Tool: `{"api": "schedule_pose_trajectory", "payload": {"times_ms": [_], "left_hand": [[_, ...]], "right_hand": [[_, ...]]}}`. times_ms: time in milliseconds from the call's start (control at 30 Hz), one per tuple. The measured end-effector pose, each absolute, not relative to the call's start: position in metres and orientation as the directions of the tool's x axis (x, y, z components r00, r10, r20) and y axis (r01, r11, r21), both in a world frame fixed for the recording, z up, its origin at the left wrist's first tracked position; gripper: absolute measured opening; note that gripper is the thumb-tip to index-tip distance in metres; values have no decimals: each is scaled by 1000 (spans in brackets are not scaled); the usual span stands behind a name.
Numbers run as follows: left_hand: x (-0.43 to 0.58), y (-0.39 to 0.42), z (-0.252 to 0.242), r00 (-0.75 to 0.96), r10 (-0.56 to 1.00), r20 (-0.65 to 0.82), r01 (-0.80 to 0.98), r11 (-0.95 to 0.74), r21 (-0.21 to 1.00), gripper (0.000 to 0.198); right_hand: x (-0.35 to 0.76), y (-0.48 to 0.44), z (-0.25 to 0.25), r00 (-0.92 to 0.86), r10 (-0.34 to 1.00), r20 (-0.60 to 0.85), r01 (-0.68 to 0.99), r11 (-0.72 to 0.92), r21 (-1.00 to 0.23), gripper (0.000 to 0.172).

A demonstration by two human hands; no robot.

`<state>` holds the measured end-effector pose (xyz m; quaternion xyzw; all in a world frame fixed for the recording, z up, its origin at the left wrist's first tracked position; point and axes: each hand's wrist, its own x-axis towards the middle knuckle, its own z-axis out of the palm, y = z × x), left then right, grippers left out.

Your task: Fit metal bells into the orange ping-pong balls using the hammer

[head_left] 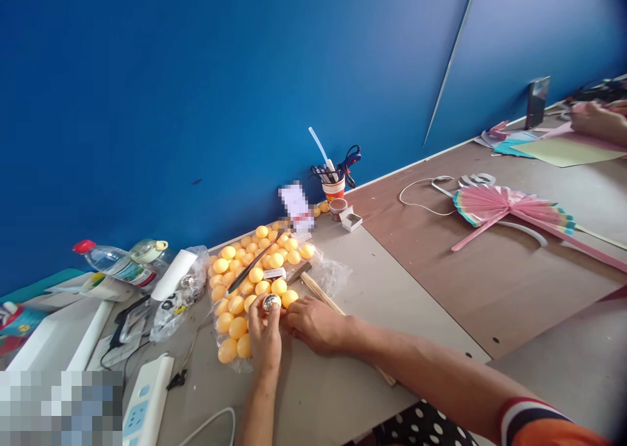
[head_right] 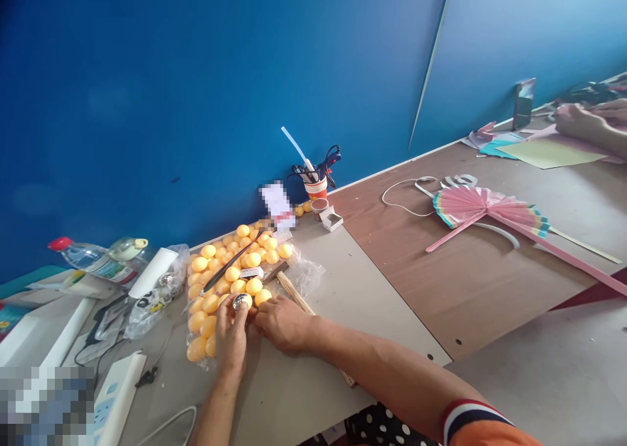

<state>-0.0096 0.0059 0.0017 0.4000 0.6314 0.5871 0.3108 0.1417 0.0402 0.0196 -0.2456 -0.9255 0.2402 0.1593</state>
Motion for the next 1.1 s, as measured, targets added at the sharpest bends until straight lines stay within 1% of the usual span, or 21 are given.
{"api": "schedule_pose_trajectory", "payload": {"times_ms": [100, 233, 367, 467, 633, 833, 1000, 1100], "left_hand": [[-9, 5, 4, -485, 871, 77, 149, -5, 989, 42], [-7, 4, 6, -462, 885, 61, 159, 15, 987, 43], [-6, 3, 4, -441, 895, 70, 165, 4, 986, 40], [-5, 2, 5, -408, 911, 62, 161, 6, 987, 40], [-3, 0, 11, -363, 931, 31, 173, 35, 984, 38], [-1, -1, 19, -396, 918, 10, 202, 76, 976, 35], [-1, -2, 19, -387, 922, -31, 166, 103, 981, 36], [-2, -1, 17, -381, 925, -19, 174, 91, 981, 38]], "right_hand": [[142, 42, 16, -778, 600, 184, 393, 694, -603, 12], [140, 46, 9, -696, 706, 127, 432, 554, -712, 11], [139, 48, 9, -634, 760, 141, 342, 440, -830, 12], [139, 49, 10, -611, 779, 139, 275, 373, -886, 12], [138, 50, 10, -591, 794, 140, 255, 349, -902, 10], [138, 49, 14, -561, 820, 109, 211, 270, -940, 13], [138, 49, 15, -564, 818, 114, 200, 270, -942, 13], [139, 49, 15, -571, 814, 104, 205, 264, -942, 13]]}}
